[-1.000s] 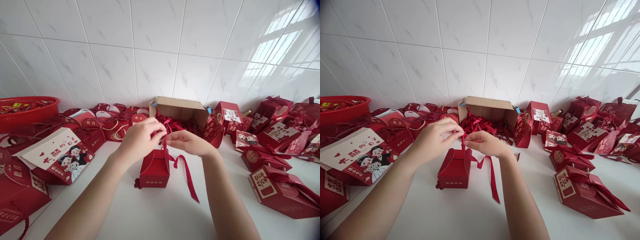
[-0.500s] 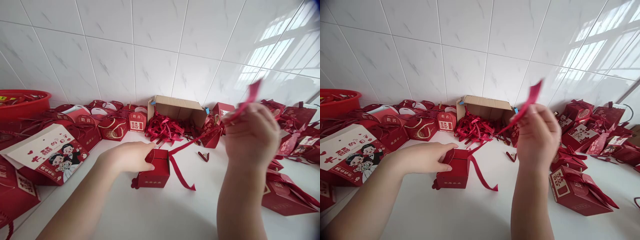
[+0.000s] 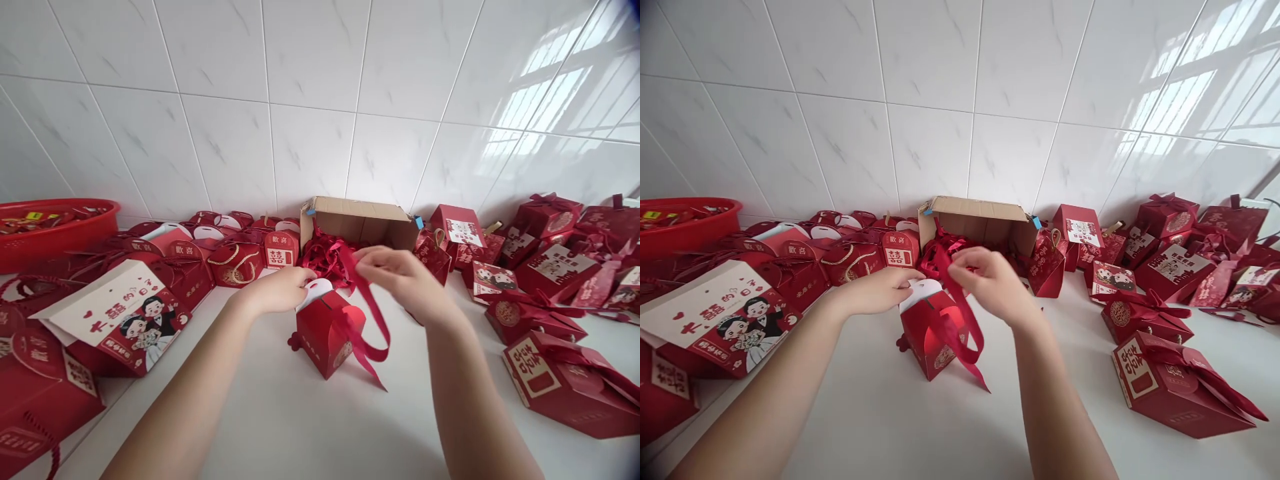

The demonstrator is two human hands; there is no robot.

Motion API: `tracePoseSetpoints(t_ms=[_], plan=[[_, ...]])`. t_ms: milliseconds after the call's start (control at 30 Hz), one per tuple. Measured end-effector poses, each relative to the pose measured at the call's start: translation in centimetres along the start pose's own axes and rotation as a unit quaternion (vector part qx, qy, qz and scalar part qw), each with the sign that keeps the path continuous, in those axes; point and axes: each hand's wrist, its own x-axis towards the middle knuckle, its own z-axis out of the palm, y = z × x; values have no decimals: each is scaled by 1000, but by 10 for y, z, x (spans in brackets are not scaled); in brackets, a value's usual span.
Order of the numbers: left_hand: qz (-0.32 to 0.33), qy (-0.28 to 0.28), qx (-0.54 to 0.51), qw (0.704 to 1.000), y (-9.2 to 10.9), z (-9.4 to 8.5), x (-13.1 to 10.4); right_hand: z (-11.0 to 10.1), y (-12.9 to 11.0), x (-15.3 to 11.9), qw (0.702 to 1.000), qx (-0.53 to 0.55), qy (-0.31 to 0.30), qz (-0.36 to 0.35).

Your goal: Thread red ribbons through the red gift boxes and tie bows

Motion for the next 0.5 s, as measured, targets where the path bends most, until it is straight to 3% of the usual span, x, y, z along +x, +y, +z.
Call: tracePoseSetpoints(t_ms=[67,200,367,500], plan=[[7,-7,-25,1000,-2,0,1,15,7,9,995,-59,-72,21],[7,-24,-35,999,3,-1,-4,34,17,15,984,-128,-118,42],[-53,-51,-29,997,12,-4,-10,37,21,14,978,-128,-158,55],[-57,-60,-22,996,12,-4,-12,35,23,16,976,-81,-192,60]])
